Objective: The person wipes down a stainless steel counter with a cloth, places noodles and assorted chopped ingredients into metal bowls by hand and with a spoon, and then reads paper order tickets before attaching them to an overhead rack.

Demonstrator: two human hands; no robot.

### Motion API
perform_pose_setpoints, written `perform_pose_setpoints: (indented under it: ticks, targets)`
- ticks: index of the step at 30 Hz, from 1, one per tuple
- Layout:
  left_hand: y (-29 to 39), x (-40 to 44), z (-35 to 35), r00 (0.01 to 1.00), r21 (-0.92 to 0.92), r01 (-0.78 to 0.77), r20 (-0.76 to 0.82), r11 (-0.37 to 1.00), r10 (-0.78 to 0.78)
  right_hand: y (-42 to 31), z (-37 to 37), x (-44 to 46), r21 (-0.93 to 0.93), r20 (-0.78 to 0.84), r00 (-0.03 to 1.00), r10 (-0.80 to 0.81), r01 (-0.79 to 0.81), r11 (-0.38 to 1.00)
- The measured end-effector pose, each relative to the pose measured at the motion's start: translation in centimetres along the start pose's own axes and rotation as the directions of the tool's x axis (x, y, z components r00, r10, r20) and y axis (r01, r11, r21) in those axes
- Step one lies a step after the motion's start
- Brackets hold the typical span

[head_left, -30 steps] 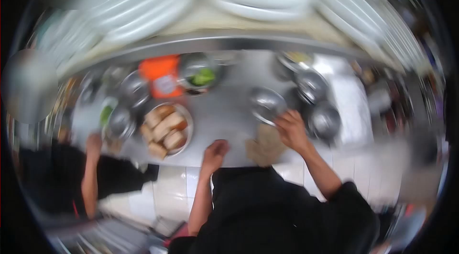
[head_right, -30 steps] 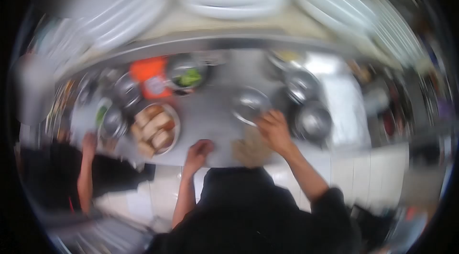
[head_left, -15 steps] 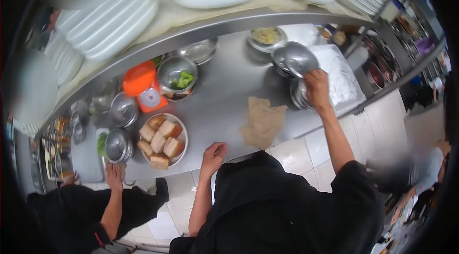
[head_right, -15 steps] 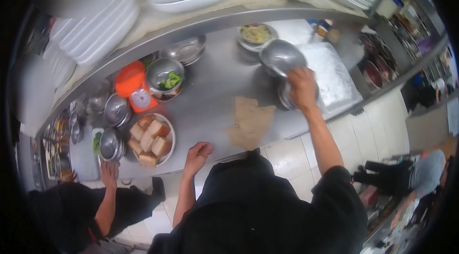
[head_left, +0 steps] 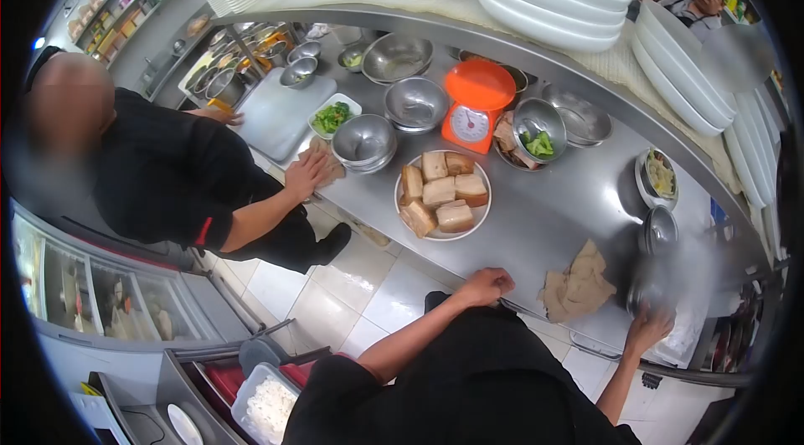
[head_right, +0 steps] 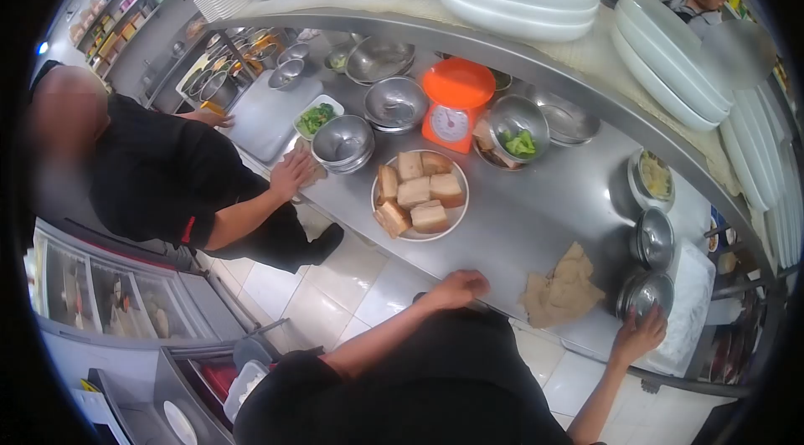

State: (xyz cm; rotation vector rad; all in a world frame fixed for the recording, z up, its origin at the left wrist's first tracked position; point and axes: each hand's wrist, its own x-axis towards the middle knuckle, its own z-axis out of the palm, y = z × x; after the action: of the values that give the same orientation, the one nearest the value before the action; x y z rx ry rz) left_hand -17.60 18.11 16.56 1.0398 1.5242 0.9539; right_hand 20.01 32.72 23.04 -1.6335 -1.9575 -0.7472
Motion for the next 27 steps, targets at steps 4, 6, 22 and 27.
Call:
perform_pose_setpoints:
  ticks: [4,6,22,27]
  targets:
    - [-1.2,0.1,0.0,1.000,0.011,-0.015,-0.021,1.000,0.015,-4.4,1.3,-2.3,0.446,0.251,0.958,-0.139,0.013,0.895]
    - [-1.2,-0.4,-0.4,0.999,-0.003,-0.038,-0.022,0.999,0.037,-8.4,1.6,-3.4,0.550,0.389,0.889,-0.241,-0.015,0.835]
    - [-3.9,-6.6,-3.7,0.935,0.250,-0.069,-0.322,0.966,0.150,-18.1,7.8,-3.7,0.400,0.542,0.837,0.078,-0.338,0.852]
    - [-5.5,-7.7,-4.7,0.896,0.484,-0.136,-0.311,0.864,0.315,-17.7,9.2,-4.8,0.351,0.489,0.868,0.085,-0.285,0.892]
